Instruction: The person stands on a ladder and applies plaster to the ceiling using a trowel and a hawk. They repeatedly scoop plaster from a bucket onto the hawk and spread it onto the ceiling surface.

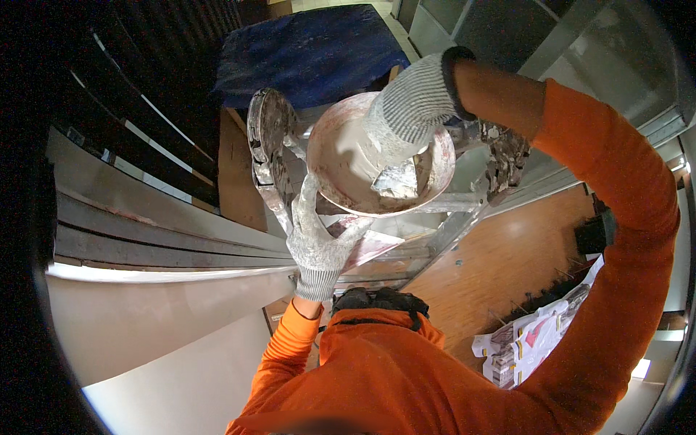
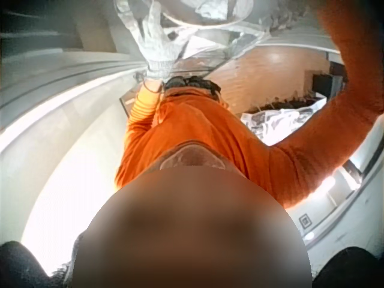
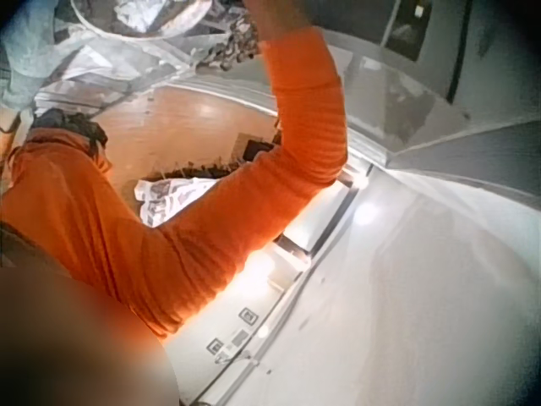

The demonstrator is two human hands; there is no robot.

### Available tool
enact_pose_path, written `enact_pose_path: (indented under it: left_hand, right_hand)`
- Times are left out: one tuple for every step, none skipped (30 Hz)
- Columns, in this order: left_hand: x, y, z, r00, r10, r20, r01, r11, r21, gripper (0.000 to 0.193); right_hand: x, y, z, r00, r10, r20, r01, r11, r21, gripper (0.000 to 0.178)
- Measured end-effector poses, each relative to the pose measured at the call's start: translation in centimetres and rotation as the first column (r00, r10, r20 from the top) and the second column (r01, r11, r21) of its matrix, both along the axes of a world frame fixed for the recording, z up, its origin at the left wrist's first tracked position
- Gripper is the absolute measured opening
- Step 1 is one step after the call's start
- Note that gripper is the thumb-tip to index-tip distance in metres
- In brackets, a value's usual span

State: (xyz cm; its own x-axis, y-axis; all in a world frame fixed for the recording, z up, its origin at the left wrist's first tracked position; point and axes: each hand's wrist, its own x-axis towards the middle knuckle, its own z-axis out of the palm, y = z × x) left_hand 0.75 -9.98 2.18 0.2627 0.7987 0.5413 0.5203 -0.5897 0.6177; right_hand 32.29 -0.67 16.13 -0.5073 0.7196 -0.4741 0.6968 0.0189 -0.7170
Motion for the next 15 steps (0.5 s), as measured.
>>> enact_pose_path:
  left_hand:
    - [0.0, 0.0, 0.1, 1.000, -0.007, 0.000, 0.007, 1.000, 0.005, 0.105]
    - [0.0, -0.1, 0.3, 1.000, -0.015, -0.004, 0.015, 1.000, -0.019, 0.105]
    - [-0.1, -0.3, 0.2, 1.000, -0.006, -0.004, 0.005, 0.999, -0.050, 0.105]
    - [-0.2, -0.3, 0.2, 1.000, 0.005, -0.005, -0.005, 0.997, -0.081, 0.106]
    - [-0.1, -0.3, 0.2, 1.000, 0.009, 0.006, -0.009, 0.997, -0.078, 0.106]
    - [-0.1, -0.2, 0.2, 1.000, 0.004, 0.016, -0.003, 0.997, -0.073, 0.106]
    - [-0.1, -0.2, 0.2, 1.000, -0.001, 0.026, 0.003, 0.998, -0.070, 0.106]
    - [-0.1, -0.1, -0.1, 1.000, -0.010, 0.015, 0.011, 0.997, -0.077, 0.105]
    - [-0.2, -0.2, -0.4, 1.000, -0.006, 0.019, 0.007, 0.997, -0.073, 0.104]
    - [-0.2, -0.2, -0.6, 1.000, -0.002, 0.023, 0.003, 0.998, -0.069, 0.103]
    - [-0.3, -0.2, -0.8, 1.000, 0.001, 0.027, 0.001, 0.998, -0.065, 0.102]
    - [-0.3, 0.0, -0.9, 0.995, 0.021, -0.099, -0.021, 1.000, 0.005, 0.101]
    - [-0.3, 0.0, -1.0, 0.996, 0.006, -0.084, -0.010, 0.999, -0.049, 0.103]
    - [-0.5, -0.2, -1.2, 0.998, -0.010, -0.068, 0.003, 0.995, -0.104, 0.106]
    - [-0.4, -0.2, -1.5, 0.999, -0.026, -0.044, 0.019, 0.987, -0.159, 0.109]
  right_hand:
    - [0.0, 0.5, -0.2, 1.000, 0.019, 0.007, -0.019, 1.000, -0.008, 0.027]
    - [0.3, 0.7, -0.3, 0.999, 0.035, 0.011, -0.035, 0.999, -0.014, 0.027]
    - [-0.1, 1.0, -0.6, 0.998, 0.060, 0.017, -0.060, 0.998, -0.022, 0.027]
    - [-0.2, 1.5, -0.7, 0.996, 0.087, 0.015, -0.086, 0.996, -0.028, 0.028]
    - [0.0, 1.9, -0.6, 0.994, 0.107, 0.008, -0.107, 0.994, -0.028, 0.028]
    - [0.2, 1.8, -0.6, 0.993, 0.114, 0.001, -0.114, 0.993, -0.030, 0.029]
    - [0.3, 1.8, -0.6, 0.992, 0.123, -0.009, -0.124, 0.992, -0.039, 0.029]
    - [0.4, 1.7, -0.7, 0.991, 0.130, -0.020, -0.131, 0.990, -0.045, 0.030]
    - [0.3, 1.6, -0.8, 0.989, 0.144, -0.032, -0.146, 0.988, -0.048, 0.030]
    - [0.1, 1.6, -1.1, 0.988, 0.148, -0.039, -0.150, 0.987, -0.060, 0.031]
    - [0.1, 2.0, -1.3, 0.986, 0.161, -0.043, -0.164, 0.984, -0.074, 0.031]
    - [0.2, 2.4, -1.5, 0.985, 0.167, -0.046, -0.170, 0.982, -0.084, 0.032]
    - [0.2, 2.8, -1.9, 0.983, 0.179, -0.049, -0.182, 0.979, -0.092, 0.032]
    - [0.0, 3.3, -2.4, 0.981, 0.186, -0.056, -0.191, 0.976, -0.106, 0.033]
    - [0.0, 3.6, -2.6, 0.980, 0.191, -0.059, -0.197, 0.974, -0.114, 0.033]
